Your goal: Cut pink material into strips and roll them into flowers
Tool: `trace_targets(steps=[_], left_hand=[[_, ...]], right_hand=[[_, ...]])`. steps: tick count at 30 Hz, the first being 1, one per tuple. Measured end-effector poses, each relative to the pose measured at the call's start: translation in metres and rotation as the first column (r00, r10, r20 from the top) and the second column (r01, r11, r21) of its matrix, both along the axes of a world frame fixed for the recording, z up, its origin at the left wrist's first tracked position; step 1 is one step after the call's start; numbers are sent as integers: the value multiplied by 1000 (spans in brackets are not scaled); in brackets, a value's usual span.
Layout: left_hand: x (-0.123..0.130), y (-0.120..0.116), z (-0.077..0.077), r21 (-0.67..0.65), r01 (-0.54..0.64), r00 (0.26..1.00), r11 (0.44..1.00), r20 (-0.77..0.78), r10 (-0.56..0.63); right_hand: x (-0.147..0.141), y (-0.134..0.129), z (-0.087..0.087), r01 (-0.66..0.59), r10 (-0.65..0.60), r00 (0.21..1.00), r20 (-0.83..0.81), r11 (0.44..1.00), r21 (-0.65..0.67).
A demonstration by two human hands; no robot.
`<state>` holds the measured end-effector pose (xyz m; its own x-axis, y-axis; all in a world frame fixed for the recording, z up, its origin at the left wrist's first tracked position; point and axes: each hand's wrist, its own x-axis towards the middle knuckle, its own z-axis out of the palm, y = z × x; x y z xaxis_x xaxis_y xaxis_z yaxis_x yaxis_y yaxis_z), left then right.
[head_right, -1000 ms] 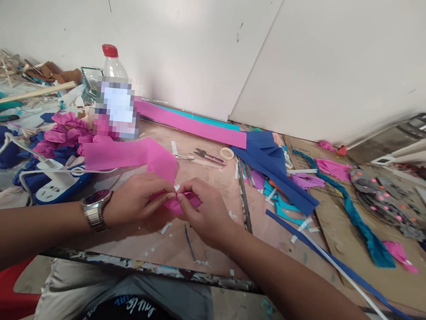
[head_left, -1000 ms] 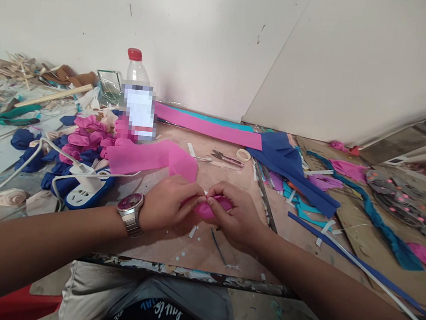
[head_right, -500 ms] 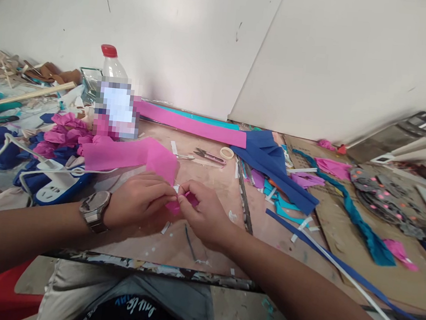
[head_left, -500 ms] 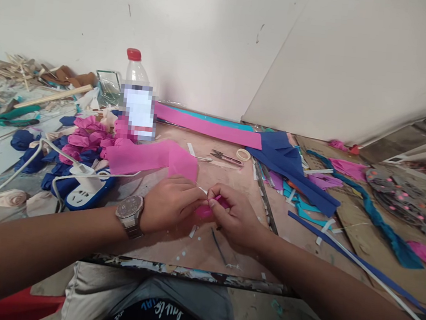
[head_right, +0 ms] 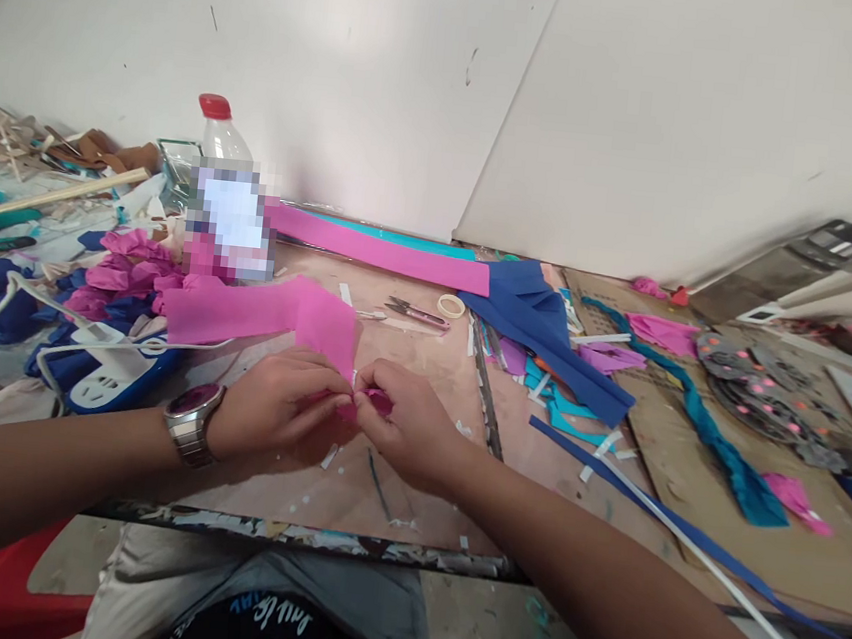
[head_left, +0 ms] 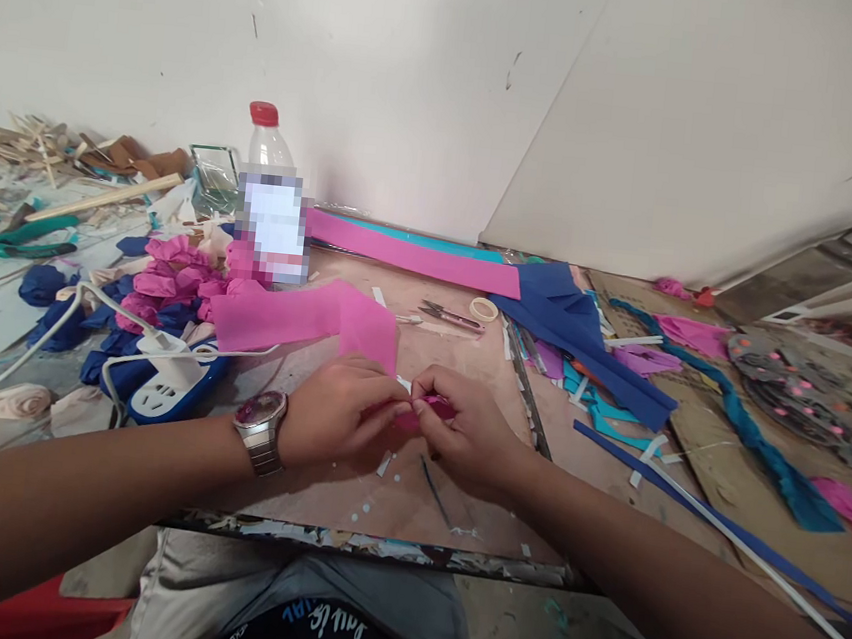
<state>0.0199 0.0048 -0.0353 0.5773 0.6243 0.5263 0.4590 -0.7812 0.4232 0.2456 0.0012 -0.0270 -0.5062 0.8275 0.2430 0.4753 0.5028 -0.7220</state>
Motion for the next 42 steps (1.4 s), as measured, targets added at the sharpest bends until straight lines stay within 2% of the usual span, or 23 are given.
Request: trace_targets(steps=[4, 12, 21, 26, 33, 37, 42], left_hand=[[-1, -2, 3, -105, -46, 999, 993, 9, 48], [-1, -2, 5, -216, -23, 1000, 976, 8, 25], [-2, 2, 10, -398, -48, 998, 916, 7, 56], [-2, 3, 9, -449, -28, 998, 893, 30, 47], [-1, 3, 9, -536, -8, 1000, 844, 16, 20], [-2, 3, 10, -559, 38, 999, 828, 47, -15], [-4, 3, 10, -552, 53, 997, 832, 78, -12]], right_hand=[[1, 1, 2, 1, -1, 999, -36, 1000, -9], [3, 2, 2, 11, -11, 1000, 10, 1000, 0], [4, 5, 5, 25, -26, 999, -47, 999, -21], [6, 4, 6, -14, 14, 998, -62, 1000, -4], [4, 5, 3, 88, -85, 996, -41, 993, 76], [5, 4, 4, 56, -53, 997, -50, 996, 63], [3, 5, 5, 113, -111, 990, -82, 993, 24]])
